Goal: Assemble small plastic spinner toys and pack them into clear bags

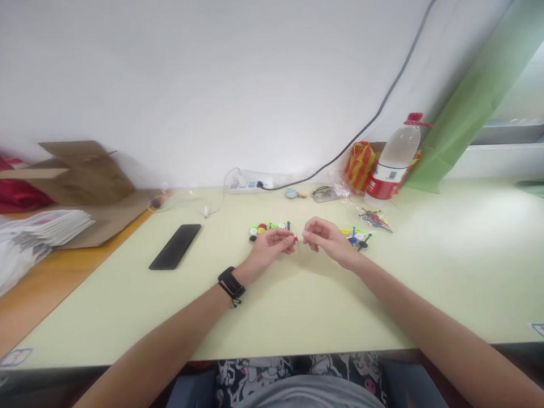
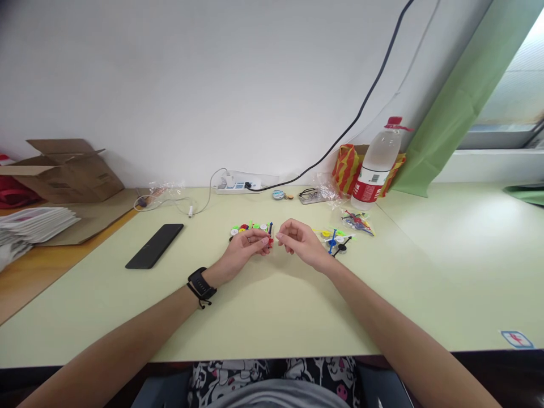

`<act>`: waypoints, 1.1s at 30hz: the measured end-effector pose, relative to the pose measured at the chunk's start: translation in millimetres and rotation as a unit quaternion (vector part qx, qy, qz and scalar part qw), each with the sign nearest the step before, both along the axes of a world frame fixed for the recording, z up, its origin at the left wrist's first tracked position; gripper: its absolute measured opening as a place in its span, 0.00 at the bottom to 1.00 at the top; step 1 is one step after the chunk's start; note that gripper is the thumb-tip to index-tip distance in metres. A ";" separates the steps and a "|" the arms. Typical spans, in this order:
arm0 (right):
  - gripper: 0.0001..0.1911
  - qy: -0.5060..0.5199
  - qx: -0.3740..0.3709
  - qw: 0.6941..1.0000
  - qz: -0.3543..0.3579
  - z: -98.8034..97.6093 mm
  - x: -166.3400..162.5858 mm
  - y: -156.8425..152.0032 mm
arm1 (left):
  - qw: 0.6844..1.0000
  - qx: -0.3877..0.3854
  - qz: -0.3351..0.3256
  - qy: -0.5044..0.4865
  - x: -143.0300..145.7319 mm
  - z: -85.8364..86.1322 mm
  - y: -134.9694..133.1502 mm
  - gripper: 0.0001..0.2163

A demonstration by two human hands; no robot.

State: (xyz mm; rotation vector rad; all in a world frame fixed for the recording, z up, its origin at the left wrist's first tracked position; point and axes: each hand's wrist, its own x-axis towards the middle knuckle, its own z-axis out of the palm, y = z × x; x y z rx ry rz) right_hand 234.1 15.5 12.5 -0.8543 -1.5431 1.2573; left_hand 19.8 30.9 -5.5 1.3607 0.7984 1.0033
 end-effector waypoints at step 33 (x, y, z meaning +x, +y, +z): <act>0.16 -0.014 -0.024 0.997 0.068 -6.8 -3.9 0.6 | 1.000 0.012 -0.018 -0.001 1.9 1.9 -3.8 0.16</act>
